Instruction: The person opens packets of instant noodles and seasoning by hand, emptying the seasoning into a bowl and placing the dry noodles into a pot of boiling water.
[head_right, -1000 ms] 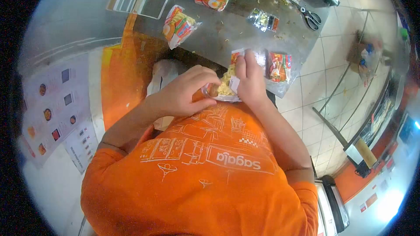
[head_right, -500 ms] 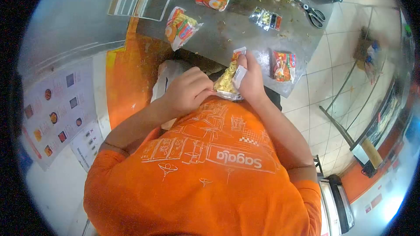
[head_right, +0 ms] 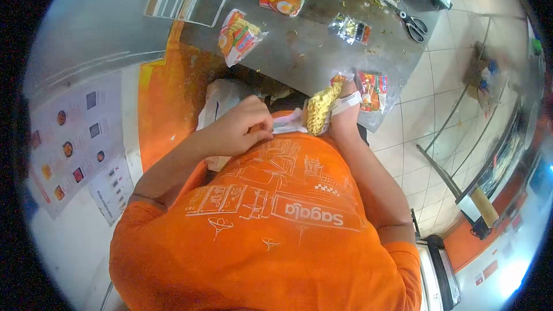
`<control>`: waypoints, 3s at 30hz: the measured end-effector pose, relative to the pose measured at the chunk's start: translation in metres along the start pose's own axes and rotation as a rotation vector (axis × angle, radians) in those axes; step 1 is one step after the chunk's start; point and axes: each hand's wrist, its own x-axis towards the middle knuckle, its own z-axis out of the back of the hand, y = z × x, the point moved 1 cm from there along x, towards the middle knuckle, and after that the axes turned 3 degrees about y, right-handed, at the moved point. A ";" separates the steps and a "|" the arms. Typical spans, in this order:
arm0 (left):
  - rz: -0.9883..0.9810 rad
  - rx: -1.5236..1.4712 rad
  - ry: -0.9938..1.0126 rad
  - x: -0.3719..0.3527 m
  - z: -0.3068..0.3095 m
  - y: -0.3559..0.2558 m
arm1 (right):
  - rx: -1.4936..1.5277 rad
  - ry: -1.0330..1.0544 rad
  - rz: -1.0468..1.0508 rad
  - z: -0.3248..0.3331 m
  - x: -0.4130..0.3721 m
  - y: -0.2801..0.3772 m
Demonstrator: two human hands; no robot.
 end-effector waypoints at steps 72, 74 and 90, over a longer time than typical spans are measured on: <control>0.381 -0.747 -1.023 0.128 -0.030 0.138 | -1.468 -0.291 -0.021 0.127 0.032 0.012; 0.387 -0.665 -0.866 0.113 -0.038 0.091 | -1.401 -0.229 0.033 0.126 0.031 0.001; -0.097 -0.096 -0.422 0.121 -0.049 0.010 | -0.649 0.404 0.254 0.085 -0.060 0.042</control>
